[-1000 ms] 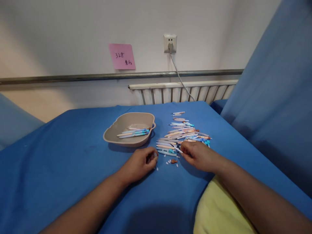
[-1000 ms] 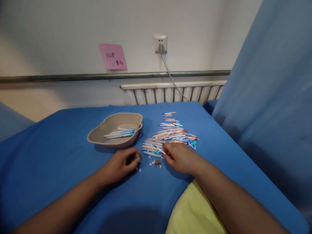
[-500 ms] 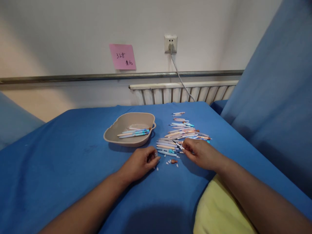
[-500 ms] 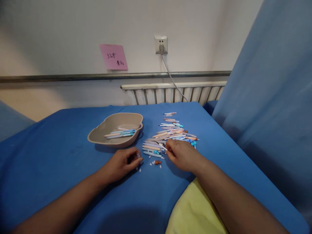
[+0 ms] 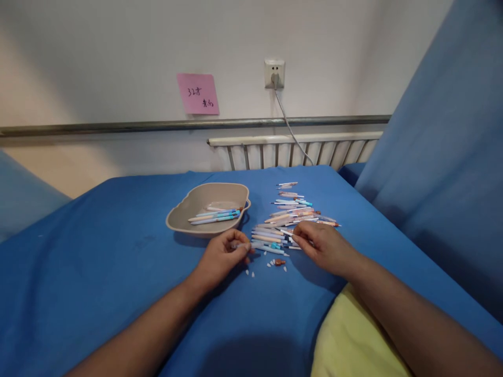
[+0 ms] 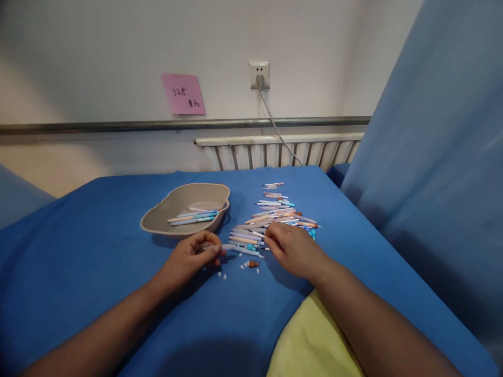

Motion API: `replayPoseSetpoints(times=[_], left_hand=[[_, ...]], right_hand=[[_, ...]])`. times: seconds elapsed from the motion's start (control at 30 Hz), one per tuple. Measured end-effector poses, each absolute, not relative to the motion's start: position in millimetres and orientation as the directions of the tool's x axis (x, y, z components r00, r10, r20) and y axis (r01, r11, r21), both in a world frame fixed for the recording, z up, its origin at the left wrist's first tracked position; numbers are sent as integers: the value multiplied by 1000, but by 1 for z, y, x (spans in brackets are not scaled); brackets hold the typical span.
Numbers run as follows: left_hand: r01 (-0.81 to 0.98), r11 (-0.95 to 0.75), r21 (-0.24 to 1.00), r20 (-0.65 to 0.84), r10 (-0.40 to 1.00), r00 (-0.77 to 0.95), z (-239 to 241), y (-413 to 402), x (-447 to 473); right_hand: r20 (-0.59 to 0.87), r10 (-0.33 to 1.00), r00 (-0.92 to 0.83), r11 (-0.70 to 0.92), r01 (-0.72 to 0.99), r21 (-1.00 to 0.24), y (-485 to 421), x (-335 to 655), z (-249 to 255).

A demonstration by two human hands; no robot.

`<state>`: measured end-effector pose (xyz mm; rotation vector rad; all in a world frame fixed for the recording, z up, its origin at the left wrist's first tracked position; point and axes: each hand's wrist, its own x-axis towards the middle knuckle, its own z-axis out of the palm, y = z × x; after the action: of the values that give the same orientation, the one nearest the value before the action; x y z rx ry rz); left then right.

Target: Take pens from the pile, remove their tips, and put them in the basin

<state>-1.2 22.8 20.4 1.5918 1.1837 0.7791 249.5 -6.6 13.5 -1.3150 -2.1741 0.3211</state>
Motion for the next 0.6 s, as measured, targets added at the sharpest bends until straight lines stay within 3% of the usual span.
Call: replayPoseSetpoints(times=[0.17, 0.6], left_hand=[[68, 179, 981, -191, 885, 424, 13, 22, 1], [141, 162, 977, -208, 873, 440, 13, 22, 1]], right_hand=[[455, 827, -330, 552, 628, -548, -9, 247, 16], [448, 817, -362, 571, 612, -547, -9, 251, 16]])
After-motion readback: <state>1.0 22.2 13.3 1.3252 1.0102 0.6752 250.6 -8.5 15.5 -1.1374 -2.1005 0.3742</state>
